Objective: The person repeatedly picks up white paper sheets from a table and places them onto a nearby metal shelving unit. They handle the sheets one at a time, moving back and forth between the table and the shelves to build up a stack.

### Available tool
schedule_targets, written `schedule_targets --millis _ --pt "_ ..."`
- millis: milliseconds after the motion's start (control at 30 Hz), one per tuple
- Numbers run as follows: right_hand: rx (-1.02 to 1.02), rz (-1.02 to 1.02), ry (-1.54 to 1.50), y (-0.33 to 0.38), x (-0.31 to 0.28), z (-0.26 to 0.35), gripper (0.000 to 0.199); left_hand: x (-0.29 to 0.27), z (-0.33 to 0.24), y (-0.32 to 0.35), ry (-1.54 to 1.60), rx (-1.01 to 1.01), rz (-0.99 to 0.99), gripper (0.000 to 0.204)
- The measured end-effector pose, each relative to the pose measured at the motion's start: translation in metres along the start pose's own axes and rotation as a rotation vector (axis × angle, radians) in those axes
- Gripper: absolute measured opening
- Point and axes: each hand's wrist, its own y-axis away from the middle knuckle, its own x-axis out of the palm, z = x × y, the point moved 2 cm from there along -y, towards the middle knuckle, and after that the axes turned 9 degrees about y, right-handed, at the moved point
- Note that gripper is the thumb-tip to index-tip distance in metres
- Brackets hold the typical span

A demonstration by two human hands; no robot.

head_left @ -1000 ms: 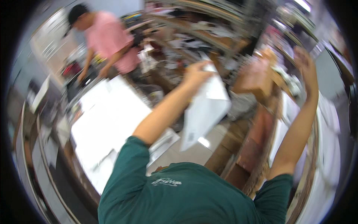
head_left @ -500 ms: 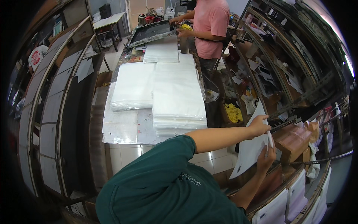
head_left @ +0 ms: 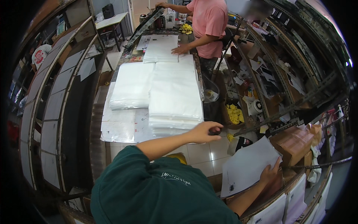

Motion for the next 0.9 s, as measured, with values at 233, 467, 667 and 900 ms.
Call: schedule_targets --millis 233,467,667,900 --pt "0.104 0.083 0.094 -0.025 -0.002 0.001 0.068 -0.086 0.016 0.016 -0.542 0.073 -0.403 0.045" --pt "0.083 -0.01 0.099 -0.057 -0.003 -0.024 0.073 -0.188 0.059 -0.031 -0.88 0.034 -0.759 0.041" --pt "0.157 0.045 0.172 -0.081 0.019 -0.029 0.078 -0.311 0.118 -0.08 -1.393 -0.268 -0.979 0.056" --pt "0.05 -0.015 0.479 -0.109 0.022 -0.017 0.075 -0.332 0.19 -0.099 -1.337 -0.365 -0.669 0.022"
